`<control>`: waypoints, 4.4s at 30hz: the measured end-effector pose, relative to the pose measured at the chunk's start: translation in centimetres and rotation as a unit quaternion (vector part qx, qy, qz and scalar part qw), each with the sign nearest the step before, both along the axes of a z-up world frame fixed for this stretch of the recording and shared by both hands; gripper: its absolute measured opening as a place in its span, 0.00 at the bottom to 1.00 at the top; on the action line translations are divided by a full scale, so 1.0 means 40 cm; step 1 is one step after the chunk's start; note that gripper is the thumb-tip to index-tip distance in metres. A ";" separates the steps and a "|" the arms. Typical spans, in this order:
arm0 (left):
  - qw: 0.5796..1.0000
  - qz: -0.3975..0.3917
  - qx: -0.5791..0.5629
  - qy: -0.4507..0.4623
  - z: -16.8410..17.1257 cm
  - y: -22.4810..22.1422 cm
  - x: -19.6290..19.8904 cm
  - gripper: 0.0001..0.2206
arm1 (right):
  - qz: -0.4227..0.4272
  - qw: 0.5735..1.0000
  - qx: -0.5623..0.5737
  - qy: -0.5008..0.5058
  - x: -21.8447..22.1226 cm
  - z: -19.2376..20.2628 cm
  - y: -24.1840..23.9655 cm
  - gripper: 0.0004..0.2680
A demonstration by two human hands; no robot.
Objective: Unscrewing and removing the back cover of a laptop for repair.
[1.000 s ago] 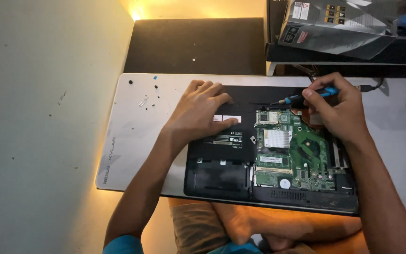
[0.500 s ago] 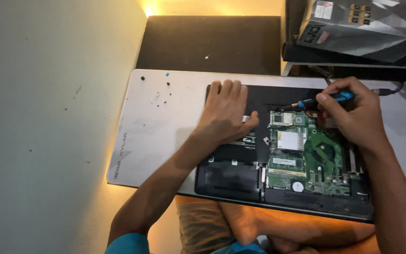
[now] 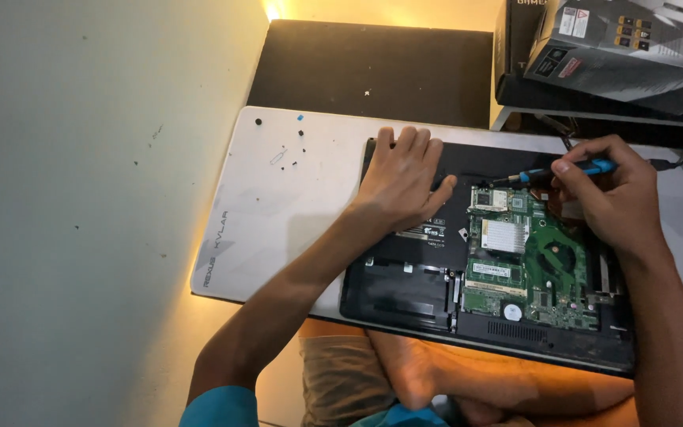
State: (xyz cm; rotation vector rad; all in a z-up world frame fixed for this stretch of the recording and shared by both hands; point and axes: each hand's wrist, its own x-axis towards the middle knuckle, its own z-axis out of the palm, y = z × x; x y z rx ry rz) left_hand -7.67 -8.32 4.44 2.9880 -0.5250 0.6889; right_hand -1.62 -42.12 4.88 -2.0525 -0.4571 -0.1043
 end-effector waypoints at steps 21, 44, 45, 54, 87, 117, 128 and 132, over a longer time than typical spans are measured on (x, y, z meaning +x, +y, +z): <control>0.997 -0.039 -0.013 -0.066 0.009 0.001 -0.063 0.17 | -0.011 1.000 0.001 0.021 -0.007 0.020 0.009 0.05; 0.996 -0.020 -0.039 -0.077 0.010 0.004 -0.038 0.18 | -0.008 1.000 -0.004 0.026 -0.013 0.013 -0.003 0.06; 0.993 -0.061 -0.095 -0.043 0.019 0.018 -0.025 0.14 | -0.003 1.000 0.015 0.024 -0.006 0.014 -0.009 0.07; 0.930 -0.164 -0.248 0.215 0.025 0.209 0.037 0.23 | 0.114 0.991 -0.041 0.057 -0.018 0.167 0.281 0.11; 0.917 -0.190 -0.290 0.195 0.020 0.199 0.054 0.19 | 0.112 0.969 -0.170 0.138 0.127 0.214 0.508 0.12; 0.910 -0.194 -0.354 0.089 0.143 0.246 -0.014 0.04 | 0.034 0.987 0.096 -0.126 0.075 0.068 0.419 0.13; 0.949 0.106 -0.244 -0.171 0.104 0.384 0.017 0.11 | 0.128 0.990 0.000 0.054 0.057 0.044 0.188 0.12; 0.936 0.184 -0.249 -0.167 0.094 0.437 0.011 0.13 | 0.123 0.982 -0.129 0.054 0.046 0.060 0.189 0.12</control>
